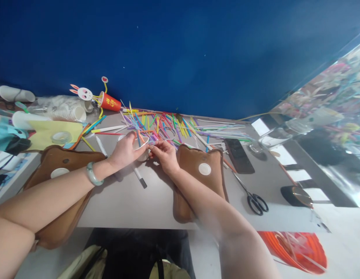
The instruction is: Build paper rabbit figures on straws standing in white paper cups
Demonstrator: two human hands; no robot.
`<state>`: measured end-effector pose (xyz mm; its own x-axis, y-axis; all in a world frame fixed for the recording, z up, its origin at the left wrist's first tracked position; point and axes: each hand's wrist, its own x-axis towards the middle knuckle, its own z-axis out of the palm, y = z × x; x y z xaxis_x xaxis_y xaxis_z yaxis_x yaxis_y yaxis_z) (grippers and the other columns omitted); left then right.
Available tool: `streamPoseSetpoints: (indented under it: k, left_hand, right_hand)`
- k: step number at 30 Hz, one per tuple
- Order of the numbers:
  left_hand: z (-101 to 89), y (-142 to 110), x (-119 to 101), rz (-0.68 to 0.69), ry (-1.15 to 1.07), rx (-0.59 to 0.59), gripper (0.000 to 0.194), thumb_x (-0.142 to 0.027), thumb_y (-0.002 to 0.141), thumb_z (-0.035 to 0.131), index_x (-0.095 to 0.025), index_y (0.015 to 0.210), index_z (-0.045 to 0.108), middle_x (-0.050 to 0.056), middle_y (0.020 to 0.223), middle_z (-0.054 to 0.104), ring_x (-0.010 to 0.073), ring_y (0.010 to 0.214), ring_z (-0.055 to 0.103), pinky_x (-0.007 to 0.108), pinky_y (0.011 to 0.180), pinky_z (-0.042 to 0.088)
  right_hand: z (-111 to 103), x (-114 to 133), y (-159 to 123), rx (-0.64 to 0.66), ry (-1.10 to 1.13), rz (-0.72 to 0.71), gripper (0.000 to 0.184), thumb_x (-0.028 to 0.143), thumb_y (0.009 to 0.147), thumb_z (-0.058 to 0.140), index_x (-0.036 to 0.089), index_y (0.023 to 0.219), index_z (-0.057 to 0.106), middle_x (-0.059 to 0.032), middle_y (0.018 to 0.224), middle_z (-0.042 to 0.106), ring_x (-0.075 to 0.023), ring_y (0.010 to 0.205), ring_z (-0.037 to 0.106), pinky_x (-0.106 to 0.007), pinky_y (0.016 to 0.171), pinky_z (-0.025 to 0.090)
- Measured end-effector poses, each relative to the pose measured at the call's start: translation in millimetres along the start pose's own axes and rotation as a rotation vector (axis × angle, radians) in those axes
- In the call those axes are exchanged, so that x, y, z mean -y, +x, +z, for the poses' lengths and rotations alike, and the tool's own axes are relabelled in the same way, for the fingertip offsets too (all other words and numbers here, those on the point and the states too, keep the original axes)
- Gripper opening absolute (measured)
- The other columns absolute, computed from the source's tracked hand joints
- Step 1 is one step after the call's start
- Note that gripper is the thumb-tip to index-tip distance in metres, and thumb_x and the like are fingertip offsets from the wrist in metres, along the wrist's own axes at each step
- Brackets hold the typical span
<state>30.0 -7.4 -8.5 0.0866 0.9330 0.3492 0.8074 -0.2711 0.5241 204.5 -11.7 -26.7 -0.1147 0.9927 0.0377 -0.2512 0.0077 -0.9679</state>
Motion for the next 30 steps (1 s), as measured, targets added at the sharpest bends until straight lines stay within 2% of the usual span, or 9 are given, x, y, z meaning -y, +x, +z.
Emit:
streamPoseSetpoints:
  k: [7,16,30]
  left_hand:
    - [1.9,0.8,4.0,0.004,0.002,-0.016,0.037,-0.048,0.086,0.076,-0.020,0.102,0.059,0.010,0.099,0.074,0.0284,0.092,0.074,0.034,0.076,0.055]
    - [1.7,2.0,4.0,-0.003,0.001,-0.013,0.033,-0.048,0.090,0.072,-0.019,0.102,0.059,0.009,0.094,0.074,0.0260,0.087,0.074,0.033,0.074,0.053]
    - [1.8,2.1,4.3,-0.020,0.009,-0.007,0.035,-0.048,0.089,0.072,-0.019,0.104,0.061,0.010,0.096,0.075,0.0272,0.089,0.074,0.034,0.076,0.054]
  right_hand:
    - [0.6,0.3,-0.2,-0.038,0.050,0.015,0.046,0.053,0.068,0.091,0.023,0.087,0.062,0.0017,0.077,0.076,-0.0113,0.054,0.066,-0.024,0.052,0.056]
    - [-0.8,-2.2,0.1,0.001,0.054,-0.043,0.046,0.055,0.073,0.090,0.022,0.082,0.059,0.0037,0.072,0.073,-0.0087,0.052,0.065,-0.020,0.052,0.056]
    - [-0.4,-1.5,-0.5,-0.017,0.014,-0.024,0.051,0.059,0.070,0.091,0.024,0.083,0.057,0.0026,0.076,0.075,-0.0110,0.053,0.066,-0.023,0.051,0.057]
